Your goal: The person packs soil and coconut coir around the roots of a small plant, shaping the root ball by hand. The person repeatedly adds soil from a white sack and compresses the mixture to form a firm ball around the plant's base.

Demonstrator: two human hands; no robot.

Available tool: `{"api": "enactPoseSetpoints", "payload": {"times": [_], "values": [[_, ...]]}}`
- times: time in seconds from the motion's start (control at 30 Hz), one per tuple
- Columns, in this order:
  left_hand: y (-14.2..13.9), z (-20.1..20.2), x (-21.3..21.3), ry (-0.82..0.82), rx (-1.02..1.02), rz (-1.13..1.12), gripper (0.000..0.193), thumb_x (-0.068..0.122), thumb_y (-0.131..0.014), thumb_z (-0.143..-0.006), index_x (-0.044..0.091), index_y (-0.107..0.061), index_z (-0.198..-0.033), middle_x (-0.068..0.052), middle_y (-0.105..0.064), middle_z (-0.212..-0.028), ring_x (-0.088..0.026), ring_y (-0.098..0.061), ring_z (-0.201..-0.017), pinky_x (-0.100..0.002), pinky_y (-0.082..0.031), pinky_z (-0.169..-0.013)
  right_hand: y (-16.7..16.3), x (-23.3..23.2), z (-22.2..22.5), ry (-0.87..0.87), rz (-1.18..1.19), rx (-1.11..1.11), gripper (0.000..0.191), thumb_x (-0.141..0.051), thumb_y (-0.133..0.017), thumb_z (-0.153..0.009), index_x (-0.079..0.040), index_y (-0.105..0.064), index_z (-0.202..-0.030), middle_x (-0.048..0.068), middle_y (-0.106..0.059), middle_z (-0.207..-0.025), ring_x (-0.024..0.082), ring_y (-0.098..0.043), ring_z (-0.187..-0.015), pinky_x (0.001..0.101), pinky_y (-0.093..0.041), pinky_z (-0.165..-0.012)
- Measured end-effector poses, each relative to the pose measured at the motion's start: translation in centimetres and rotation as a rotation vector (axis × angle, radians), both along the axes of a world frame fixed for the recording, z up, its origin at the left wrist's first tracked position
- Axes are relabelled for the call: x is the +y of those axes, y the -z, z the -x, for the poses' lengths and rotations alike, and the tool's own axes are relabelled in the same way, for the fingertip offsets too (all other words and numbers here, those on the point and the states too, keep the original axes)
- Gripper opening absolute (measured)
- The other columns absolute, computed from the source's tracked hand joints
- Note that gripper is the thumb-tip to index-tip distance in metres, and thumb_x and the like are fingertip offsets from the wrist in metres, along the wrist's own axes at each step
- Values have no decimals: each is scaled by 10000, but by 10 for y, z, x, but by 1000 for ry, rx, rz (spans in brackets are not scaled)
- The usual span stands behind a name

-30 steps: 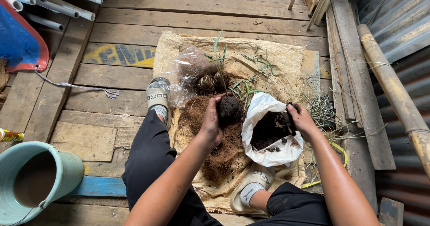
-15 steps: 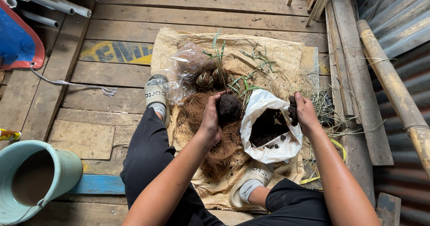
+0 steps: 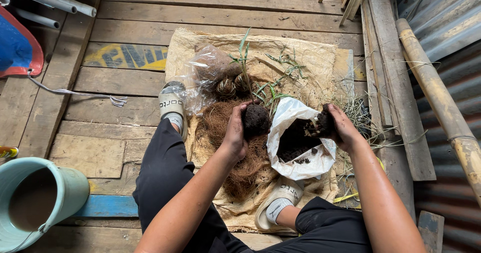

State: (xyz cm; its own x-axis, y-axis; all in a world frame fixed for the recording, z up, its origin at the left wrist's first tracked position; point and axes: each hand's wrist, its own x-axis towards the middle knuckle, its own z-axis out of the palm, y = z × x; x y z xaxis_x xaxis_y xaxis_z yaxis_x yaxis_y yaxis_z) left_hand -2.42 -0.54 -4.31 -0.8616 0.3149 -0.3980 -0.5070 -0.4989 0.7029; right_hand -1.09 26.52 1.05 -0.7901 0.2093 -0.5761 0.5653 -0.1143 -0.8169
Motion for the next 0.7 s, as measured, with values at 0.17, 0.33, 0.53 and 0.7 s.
{"api": "enactPoseSetpoints", "payload": {"times": [0.17,0.33,0.53,0.7], "values": [[2,0,4,-1,-46,-9,529,486,-337,-1010,130,-465,-1379,-199,-622,-1304,-340,-688,-1107,-525,-635,-850,2,-3,2,9,-2,11,706,-541,-562,-971,-132,-369,-1512,77,-665,-1250,166,-712,-987,309,-616,-744],[6,0,7,12,-62,-11,535,483,-341,-1005,127,-463,-1385,-209,-616,-1316,-348,-696,-1105,-535,-642,-865,7,-8,4,15,36,134,441,-530,-521,-1043,-94,-562,-1090,17,-590,-772,129,-547,-560,288,-431,-437],[11,-6,14,51,-90,-64,552,492,-306,-1029,117,-517,-1376,-223,-641,-1286,-344,-705,-1060,-527,-629,-867,13,-14,1,84,121,340,412,-517,-528,-1055,-137,-496,-899,-16,-469,-622,111,-423,-438,269,-330,-372],[12,-10,24,25,-146,-98,557,494,-279,-1035,118,-516,-1371,-179,-649,-1291,-321,-713,-1063,-510,-640,-859,11,-30,-12,41,400,502,436,-547,-422,-1092,-135,-513,-980,-5,-531,-739,106,-522,-565,252,-424,-471]]}}
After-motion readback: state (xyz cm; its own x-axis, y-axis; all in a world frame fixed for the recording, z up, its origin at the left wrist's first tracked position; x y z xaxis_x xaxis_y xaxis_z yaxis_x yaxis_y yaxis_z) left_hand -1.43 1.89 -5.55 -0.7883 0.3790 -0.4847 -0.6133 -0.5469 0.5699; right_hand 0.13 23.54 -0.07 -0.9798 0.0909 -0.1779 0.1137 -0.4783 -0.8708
